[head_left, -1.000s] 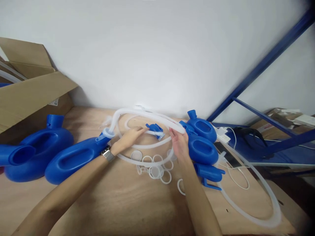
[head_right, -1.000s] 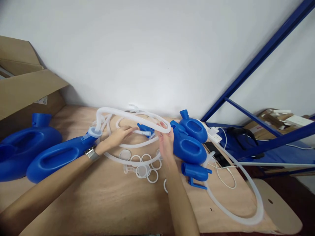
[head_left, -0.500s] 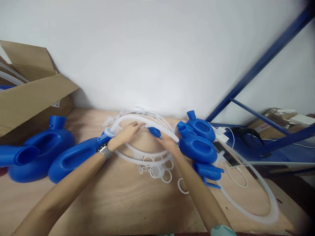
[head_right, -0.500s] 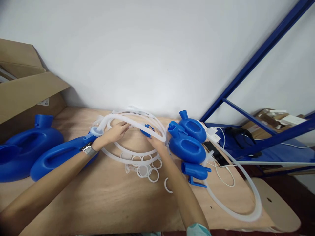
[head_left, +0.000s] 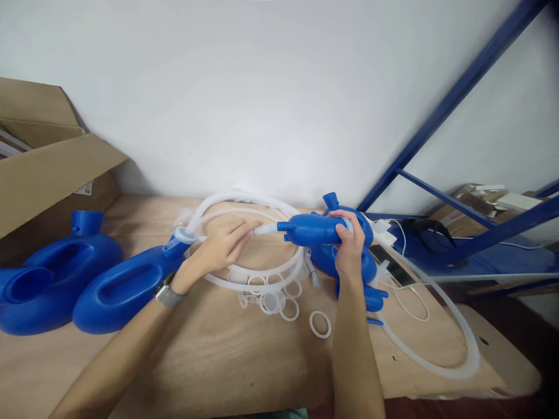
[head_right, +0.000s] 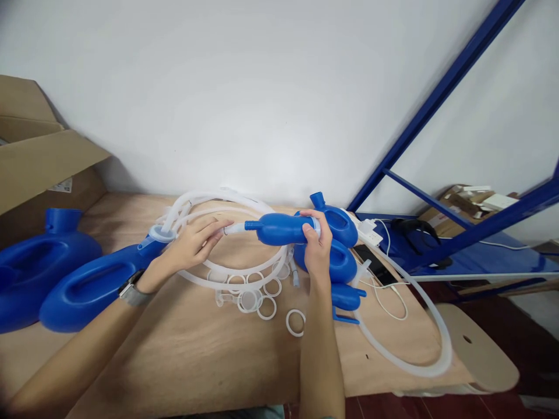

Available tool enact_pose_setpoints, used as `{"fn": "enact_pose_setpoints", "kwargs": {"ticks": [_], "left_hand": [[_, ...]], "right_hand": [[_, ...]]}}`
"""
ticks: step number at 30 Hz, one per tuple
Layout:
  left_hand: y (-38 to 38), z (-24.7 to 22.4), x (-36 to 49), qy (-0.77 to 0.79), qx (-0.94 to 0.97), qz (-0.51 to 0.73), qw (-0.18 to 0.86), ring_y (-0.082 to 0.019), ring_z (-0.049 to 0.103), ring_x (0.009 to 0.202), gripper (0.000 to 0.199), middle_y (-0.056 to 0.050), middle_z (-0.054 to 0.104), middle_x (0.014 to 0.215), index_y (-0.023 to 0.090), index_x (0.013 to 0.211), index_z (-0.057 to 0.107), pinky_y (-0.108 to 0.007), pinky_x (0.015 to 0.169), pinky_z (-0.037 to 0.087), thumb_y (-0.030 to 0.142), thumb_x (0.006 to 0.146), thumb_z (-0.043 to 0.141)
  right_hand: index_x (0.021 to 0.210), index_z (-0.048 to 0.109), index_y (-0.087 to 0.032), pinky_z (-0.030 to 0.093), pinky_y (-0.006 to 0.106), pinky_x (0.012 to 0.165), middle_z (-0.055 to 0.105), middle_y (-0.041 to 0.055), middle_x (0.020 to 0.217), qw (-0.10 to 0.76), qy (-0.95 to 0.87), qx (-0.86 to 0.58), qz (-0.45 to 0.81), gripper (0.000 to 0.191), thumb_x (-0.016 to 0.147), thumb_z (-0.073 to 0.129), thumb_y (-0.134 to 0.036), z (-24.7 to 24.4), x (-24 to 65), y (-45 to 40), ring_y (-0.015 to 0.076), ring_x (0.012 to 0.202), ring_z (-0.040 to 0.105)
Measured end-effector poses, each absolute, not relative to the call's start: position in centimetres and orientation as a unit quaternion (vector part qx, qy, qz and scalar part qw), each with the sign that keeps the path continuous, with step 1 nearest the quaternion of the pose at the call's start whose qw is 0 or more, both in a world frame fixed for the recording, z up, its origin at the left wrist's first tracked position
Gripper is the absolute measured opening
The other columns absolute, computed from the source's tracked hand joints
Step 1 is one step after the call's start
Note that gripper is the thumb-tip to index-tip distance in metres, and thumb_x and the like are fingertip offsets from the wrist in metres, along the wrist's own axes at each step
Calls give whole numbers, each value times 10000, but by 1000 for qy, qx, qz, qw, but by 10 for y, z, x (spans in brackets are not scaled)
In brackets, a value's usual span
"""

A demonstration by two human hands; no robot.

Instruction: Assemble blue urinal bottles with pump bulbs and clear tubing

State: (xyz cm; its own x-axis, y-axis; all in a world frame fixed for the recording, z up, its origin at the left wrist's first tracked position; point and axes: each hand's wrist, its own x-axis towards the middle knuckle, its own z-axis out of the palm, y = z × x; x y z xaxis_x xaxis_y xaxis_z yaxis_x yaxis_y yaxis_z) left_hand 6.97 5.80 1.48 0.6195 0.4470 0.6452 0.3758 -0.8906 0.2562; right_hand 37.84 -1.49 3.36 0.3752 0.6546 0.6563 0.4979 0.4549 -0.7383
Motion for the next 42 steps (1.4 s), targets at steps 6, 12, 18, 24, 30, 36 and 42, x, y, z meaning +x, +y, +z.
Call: {"fn": "enact_pose_setpoints", "kwargs": {"ticks": [6,12,18,24,30,36,42], "left_hand": [[45,34,76,222,889,399,28,-171,569,780,418,-36,601,900,214,1449,640,-298,730,482,237,1093,423],[48,33,81,241,876,418,-20,-147,543,720,379,-8,566,836,230,1451,648,-268,679,444,297,1102,517],[49,40,77,214,883,411,-73,-128,546,677,301,3,599,817,226,1353,693,-255,619,424,272,1102,533],[48,48,70,216,886,396,-111,-122,560,659,277,2,623,834,199,1316,705,-249,611,452,274,1101,546],[46,49,68,206,885,402,-110,-127,583,682,296,8,629,842,228,1361,675,-250,659,499,289,1108,535],[45,50,68,191,889,399,-115,-124,557,654,294,13,615,827,204,1359,671,-256,602,443,262,1093,560],[44,50,70,181,889,408,-97,-134,552,663,279,2,617,821,182,1332,678,-262,608,416,246,1084,569]], "right_hand": [[888,711,-239,532,383,829,727,24,887,654,-553,-516,1,191,890,613,-404,68,373,-13,250,872,656],[862,707,-234,531,375,829,733,20,861,661,-541,-520,3,263,920,640,-482,61,379,-7,239,853,667],[880,711,-235,533,380,845,743,18,882,656,-538,-530,-3,229,912,662,-457,55,381,-1,237,857,673],[943,714,-247,546,413,867,742,19,910,658,-568,-494,0,228,912,672,-469,50,381,-1,251,870,696],[971,724,-249,554,421,874,747,26,927,687,-562,-461,18,212,913,684,-448,47,380,-1,257,882,720],[971,735,-247,553,423,873,761,27,930,689,-566,-453,22,227,916,695,-463,49,381,-3,262,883,726],[995,748,-253,544,407,863,761,17,928,673,-586,-451,8,201,937,707,-440,51,381,-7,247,874,718]]}}
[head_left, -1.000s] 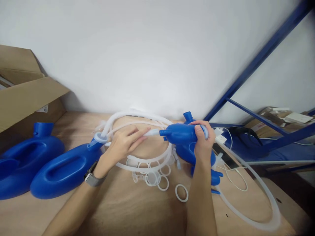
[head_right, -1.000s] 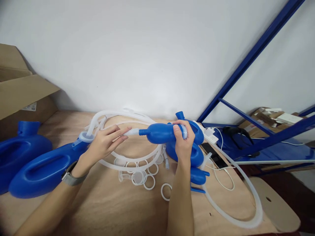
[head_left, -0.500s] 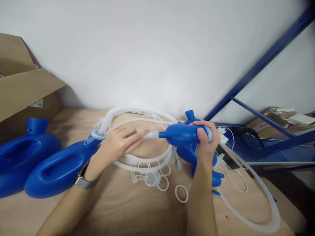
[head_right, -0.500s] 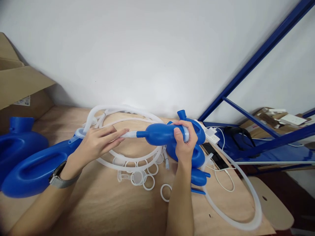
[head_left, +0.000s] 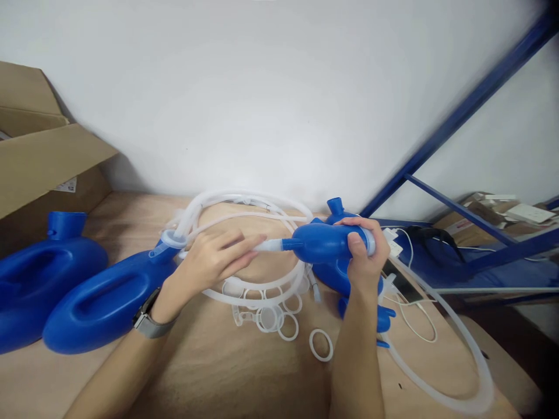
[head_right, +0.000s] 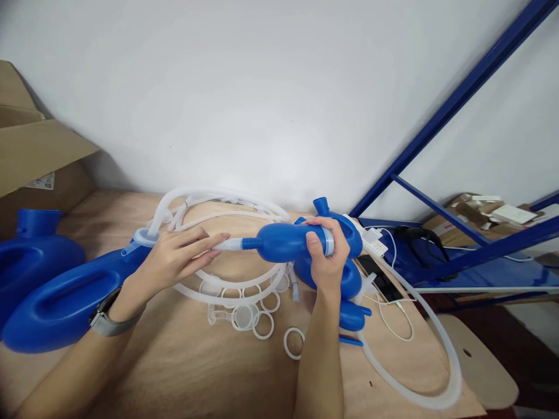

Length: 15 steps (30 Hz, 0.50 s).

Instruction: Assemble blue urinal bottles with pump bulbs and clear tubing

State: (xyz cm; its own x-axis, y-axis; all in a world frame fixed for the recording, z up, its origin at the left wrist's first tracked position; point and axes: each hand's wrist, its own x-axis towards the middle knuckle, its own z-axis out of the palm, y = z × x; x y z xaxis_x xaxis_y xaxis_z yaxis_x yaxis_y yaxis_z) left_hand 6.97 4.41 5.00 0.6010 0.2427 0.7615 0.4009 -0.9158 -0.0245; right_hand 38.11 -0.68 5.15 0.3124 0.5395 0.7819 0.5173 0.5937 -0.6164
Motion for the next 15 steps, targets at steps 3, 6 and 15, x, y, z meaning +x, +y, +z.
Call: {"fn": "enact_pose_setpoints", "kwargs": {"ticks": [3,6,15], "left_hand": [[42,52,71,-177,-889,-409,104,-141,580,684,263,-6,633,834,177,1317,672,-262,615,419,229,1084,560],[37,51,75,-178,-887,-407,123,-149,612,682,225,-20,681,854,157,1275,655,-271,617,427,221,1086,552],[26,58,78,-185,-895,-404,31,-115,569,511,189,31,682,690,152,1079,613,-266,537,355,263,1125,466]], "right_hand": [[1016,741,-265,550,420,876,759,18,952,660,-609,-440,0,180,945,712,-428,53,382,-9,251,897,719],[1031,727,-276,555,444,892,745,24,978,662,-626,-411,-5,170,937,732,-418,55,381,-9,260,920,715],[1345,654,-338,549,502,908,714,41,1046,672,-653,-348,-41,475,898,786,-432,62,368,-23,276,942,672]]}}
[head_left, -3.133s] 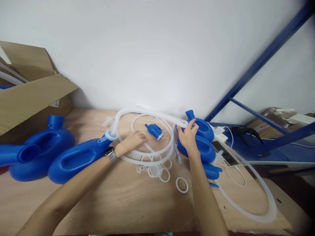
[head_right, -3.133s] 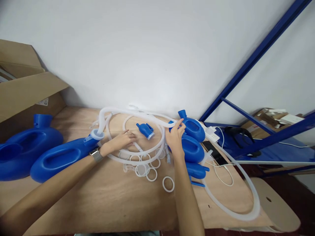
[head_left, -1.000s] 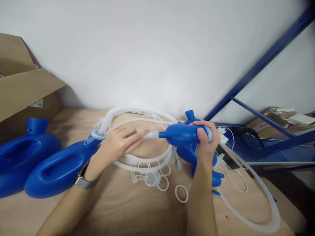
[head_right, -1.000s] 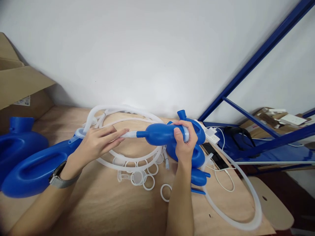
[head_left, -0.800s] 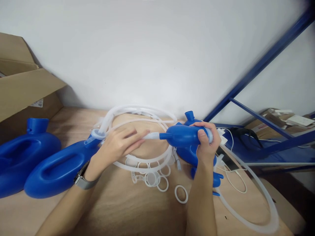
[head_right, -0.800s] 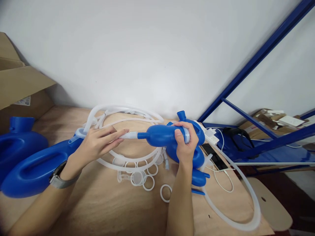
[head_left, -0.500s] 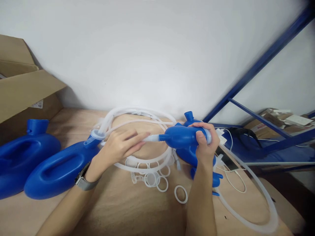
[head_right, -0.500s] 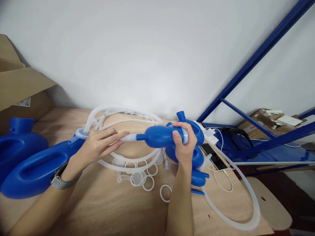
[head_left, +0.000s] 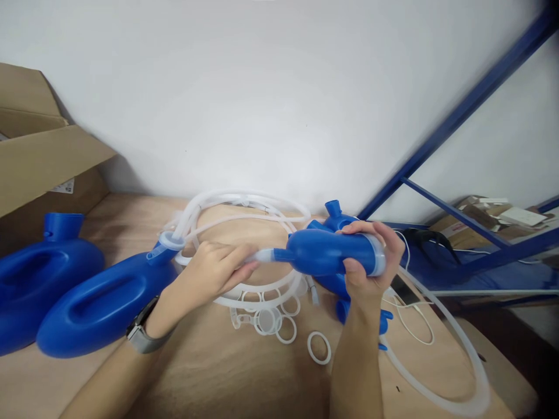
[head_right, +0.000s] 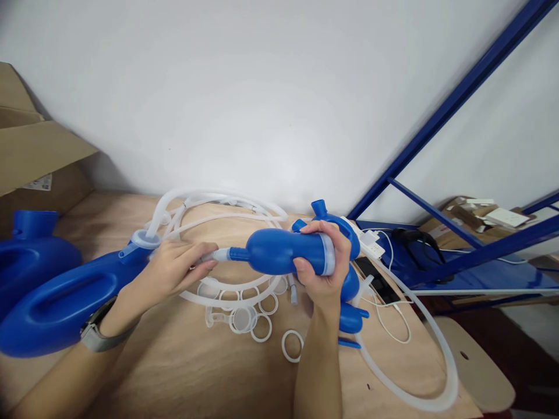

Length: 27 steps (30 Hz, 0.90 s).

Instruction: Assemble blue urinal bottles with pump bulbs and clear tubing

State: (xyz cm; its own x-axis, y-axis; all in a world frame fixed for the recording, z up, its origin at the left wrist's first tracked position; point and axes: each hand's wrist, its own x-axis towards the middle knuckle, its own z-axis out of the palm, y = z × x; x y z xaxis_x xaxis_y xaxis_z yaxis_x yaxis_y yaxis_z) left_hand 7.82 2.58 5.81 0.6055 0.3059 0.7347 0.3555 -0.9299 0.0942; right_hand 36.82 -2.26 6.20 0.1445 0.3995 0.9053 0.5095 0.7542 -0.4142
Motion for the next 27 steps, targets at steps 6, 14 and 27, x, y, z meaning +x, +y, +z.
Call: {"fn": "enact_pose_setpoints", "kwargs": {"ticks": [6,14,27], "left_hand": [[18,72,73,-181,-892,-362,-201,-91,519,544,229,70,574,644,190,941,601,-223,570,370,281,1112,479],[20,69,72,-245,-846,-304,-364,-118,619,700,277,20,690,811,191,957,661,-230,650,454,354,1104,492],[10,64,83,-231,-890,-306,-245,-190,707,856,351,-22,765,958,246,1293,689,-297,868,547,430,1129,440]], "right_hand": [[1365,651,-383,578,496,820,696,43,994,671,-670,-315,-33,447,930,745,-417,64,366,-25,277,894,647],[1419,640,-375,606,463,712,685,25,939,648,-707,-261,-108,546,884,746,-386,70,370,-21,251,819,654],[937,667,-302,592,468,741,700,41,940,641,-700,-305,-72,76,896,724,-333,73,365,-30,262,840,660]]}}
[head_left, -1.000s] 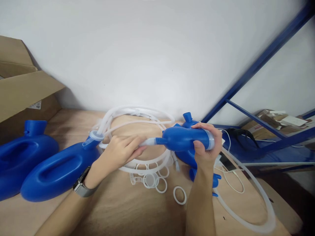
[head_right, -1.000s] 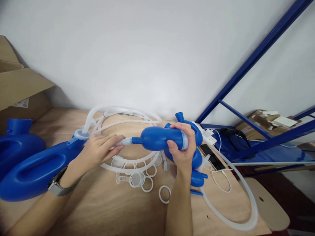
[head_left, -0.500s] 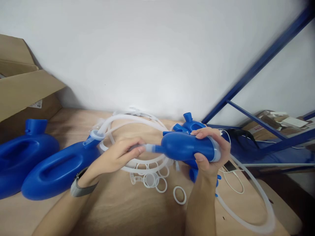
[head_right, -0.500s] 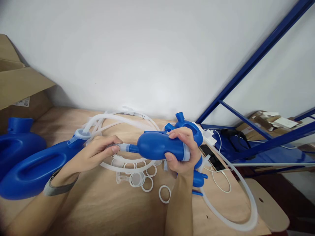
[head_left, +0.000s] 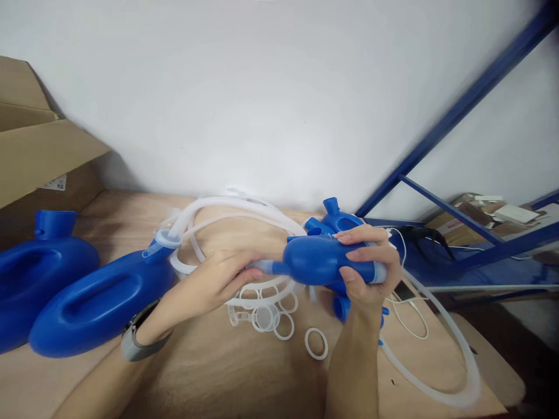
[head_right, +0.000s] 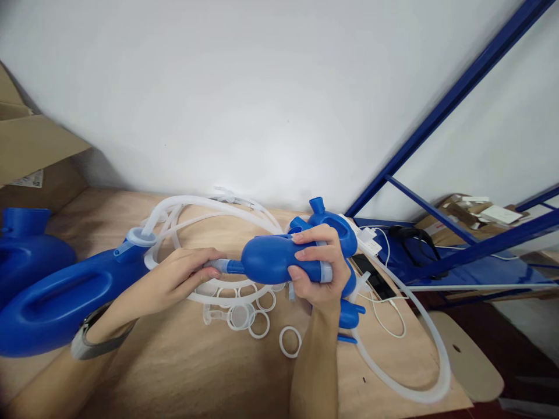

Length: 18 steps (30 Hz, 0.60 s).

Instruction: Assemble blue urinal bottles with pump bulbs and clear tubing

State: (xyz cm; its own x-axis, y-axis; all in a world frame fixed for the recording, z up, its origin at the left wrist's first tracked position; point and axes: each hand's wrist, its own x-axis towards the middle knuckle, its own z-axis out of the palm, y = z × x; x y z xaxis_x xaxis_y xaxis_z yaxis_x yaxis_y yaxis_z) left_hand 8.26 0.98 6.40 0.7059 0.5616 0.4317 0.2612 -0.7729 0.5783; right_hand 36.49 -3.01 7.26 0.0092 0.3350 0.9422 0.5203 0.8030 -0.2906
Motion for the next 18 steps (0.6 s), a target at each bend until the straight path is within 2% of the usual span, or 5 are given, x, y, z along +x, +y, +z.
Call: {"fn": "enact_pose_setpoints", "kwargs": {"ticks": [3,6,10,18], "left_hand": [[7,59,86,233,898,320,194,-198,699,818,335,-34,748,932,214,1231,675,-314,835,556,399,1135,413],[5,55,87,246,901,313,174,-195,697,789,289,-35,739,918,193,1140,642,-314,791,547,348,1134,399],[2,55,89,251,904,307,161,-202,708,787,247,-40,749,933,190,1117,609,-311,730,515,294,1126,385],[-3,54,95,272,907,299,118,-197,612,608,224,-15,686,777,200,1001,557,-304,592,388,248,1096,360]], "right_hand": [[909,656,-305,588,490,749,718,40,929,638,-687,-339,-73,80,888,729,-333,72,363,-33,279,849,675],[893,656,-303,588,497,749,728,38,935,630,-688,-351,-84,86,869,736,-323,74,361,-36,281,846,681],[913,676,-298,576,484,760,729,32,959,625,-701,-335,-72,77,872,739,-315,77,359,-37,267,839,684],[912,682,-295,572,473,746,721,26,977,629,-707,-315,-67,80,871,739,-257,79,356,-37,259,863,680]]}}
